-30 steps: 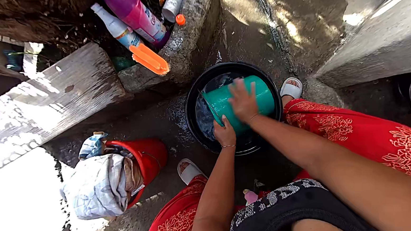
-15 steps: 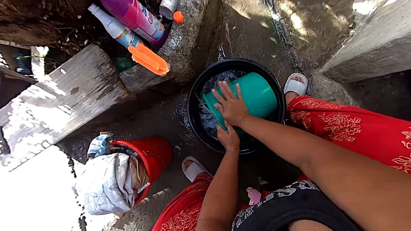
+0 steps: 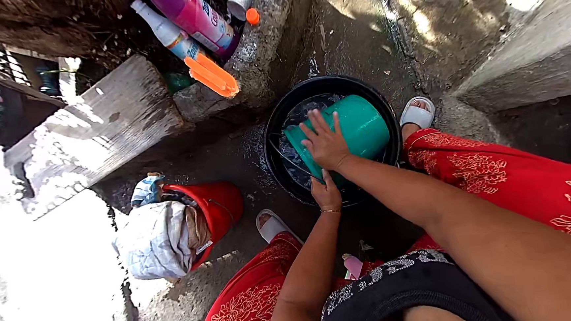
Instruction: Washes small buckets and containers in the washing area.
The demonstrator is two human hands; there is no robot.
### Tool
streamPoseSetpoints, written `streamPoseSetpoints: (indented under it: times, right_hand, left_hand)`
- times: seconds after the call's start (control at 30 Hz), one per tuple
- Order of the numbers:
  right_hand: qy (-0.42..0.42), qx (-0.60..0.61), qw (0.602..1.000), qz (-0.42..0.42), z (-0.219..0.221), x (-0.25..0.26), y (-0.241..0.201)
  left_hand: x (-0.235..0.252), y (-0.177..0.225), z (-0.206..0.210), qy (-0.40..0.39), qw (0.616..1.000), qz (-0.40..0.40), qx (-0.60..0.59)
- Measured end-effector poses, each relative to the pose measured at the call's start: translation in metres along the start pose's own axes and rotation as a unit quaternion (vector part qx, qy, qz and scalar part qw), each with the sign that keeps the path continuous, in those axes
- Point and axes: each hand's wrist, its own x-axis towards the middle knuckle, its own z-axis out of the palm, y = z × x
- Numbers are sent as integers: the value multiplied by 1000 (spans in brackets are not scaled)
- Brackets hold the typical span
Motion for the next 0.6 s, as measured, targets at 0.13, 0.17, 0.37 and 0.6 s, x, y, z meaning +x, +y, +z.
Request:
streamPoseSetpoints:
  times: [0.13,0.17,0.37,0.6]
  right_hand:
    - [-67,16,989,134,-30,14,91]
    - [-84,21,981,171,-37,17,108]
    - [-12,43,989,138,-29,-8,129]
    - [115,78,989,53,-7,-38,149]
  left_hand:
    - [-17,-9,1,-15,999,-9,-41]
    - [-22,-13,2,-19,998,-9,-58]
    - [-38,-22,-18,-137,984,-51,-100]
    - [-51,-8,-40,-150,913,-333,-183]
